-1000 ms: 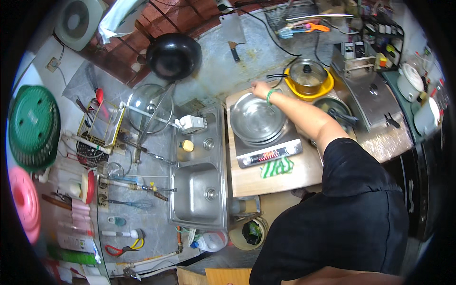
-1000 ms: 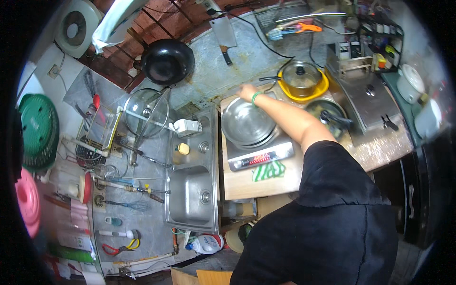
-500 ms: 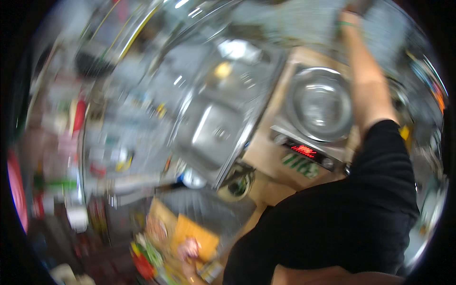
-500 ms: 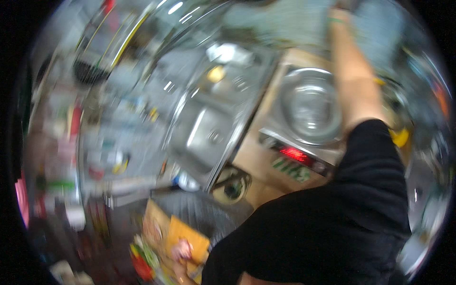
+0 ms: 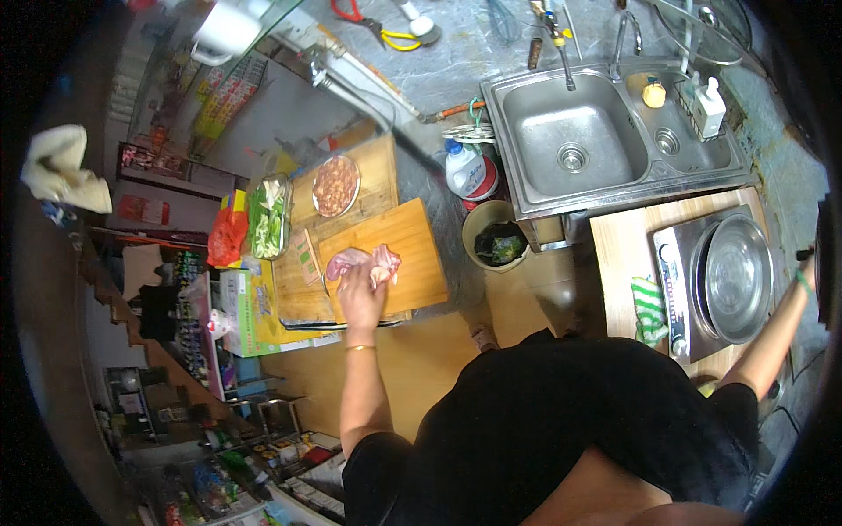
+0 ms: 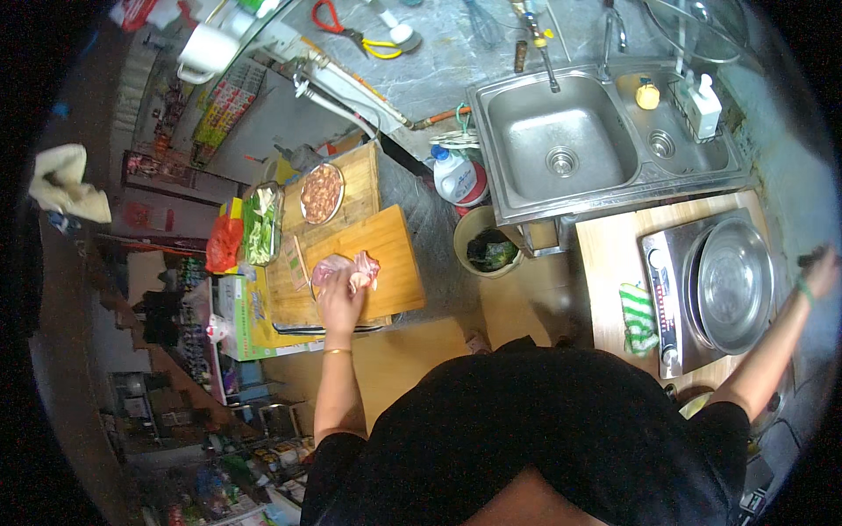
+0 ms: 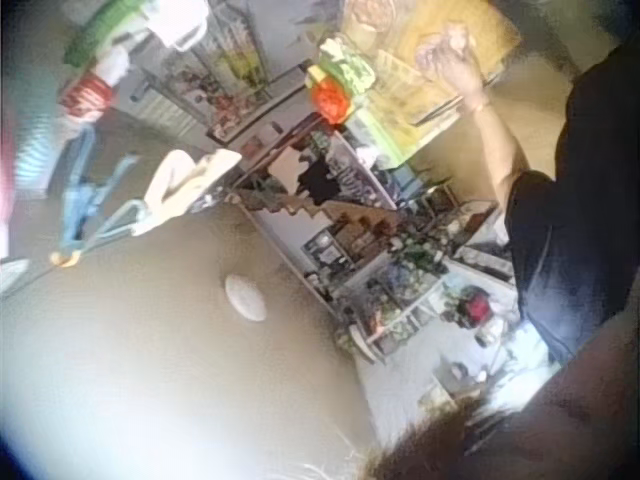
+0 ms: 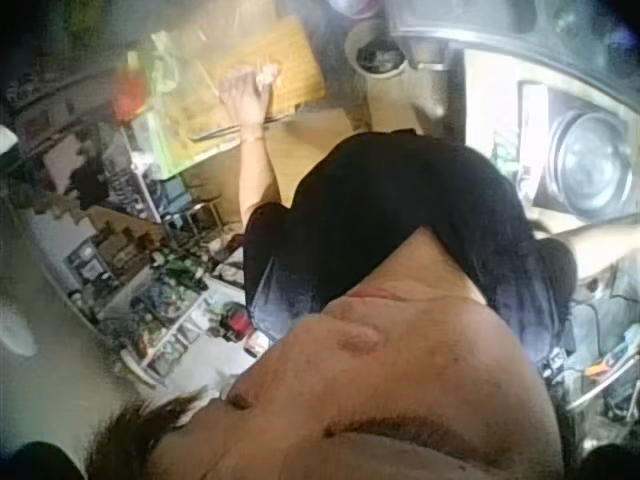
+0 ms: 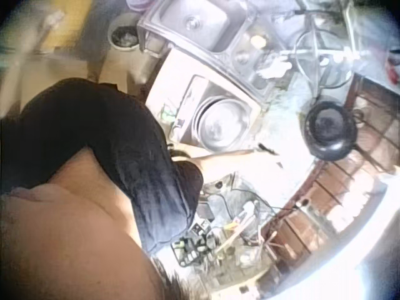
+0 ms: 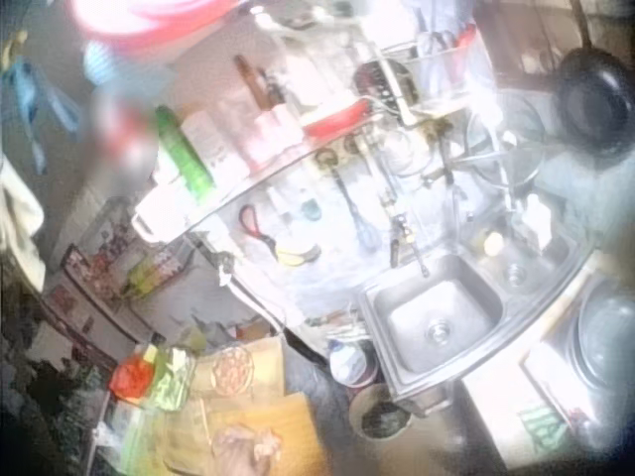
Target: The person washes a pan, fills it with water, and places it on an induction cooktop. They then wash a piece of raw meat under running water, trim it with scissors, and slice it on a cutting board using a cleaver.
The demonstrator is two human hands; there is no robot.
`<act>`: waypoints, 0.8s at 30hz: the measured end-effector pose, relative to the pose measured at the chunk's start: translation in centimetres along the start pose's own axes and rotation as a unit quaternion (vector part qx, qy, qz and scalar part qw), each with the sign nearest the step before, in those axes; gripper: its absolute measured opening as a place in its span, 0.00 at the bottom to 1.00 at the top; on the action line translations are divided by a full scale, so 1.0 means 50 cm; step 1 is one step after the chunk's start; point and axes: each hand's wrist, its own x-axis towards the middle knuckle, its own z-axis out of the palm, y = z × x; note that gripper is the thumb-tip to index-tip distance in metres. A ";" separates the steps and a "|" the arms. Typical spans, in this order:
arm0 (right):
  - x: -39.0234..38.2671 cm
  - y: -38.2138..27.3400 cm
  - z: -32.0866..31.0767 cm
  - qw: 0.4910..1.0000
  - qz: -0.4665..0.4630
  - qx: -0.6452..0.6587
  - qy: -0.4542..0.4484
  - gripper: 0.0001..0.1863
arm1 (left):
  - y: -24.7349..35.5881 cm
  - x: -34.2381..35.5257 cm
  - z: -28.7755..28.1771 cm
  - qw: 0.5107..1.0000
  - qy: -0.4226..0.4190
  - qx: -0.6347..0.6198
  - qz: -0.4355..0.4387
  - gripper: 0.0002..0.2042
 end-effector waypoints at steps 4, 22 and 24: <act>-0.224 -0.362 0.108 0.959 -0.027 0.255 -0.120 0.12 | 0.029 0.023 0.077 0.998 0.037 0.049 0.024 0.18; -0.898 -1.277 0.412 0.716 -0.089 0.245 -0.648 0.14 | -0.094 0.010 0.075 0.969 -0.055 -0.210 0.119 0.08; -0.900 -1.294 0.432 0.712 -0.174 0.240 -0.637 0.13 | -0.124 -0.039 0.050 0.962 -0.059 -0.203 0.172 0.09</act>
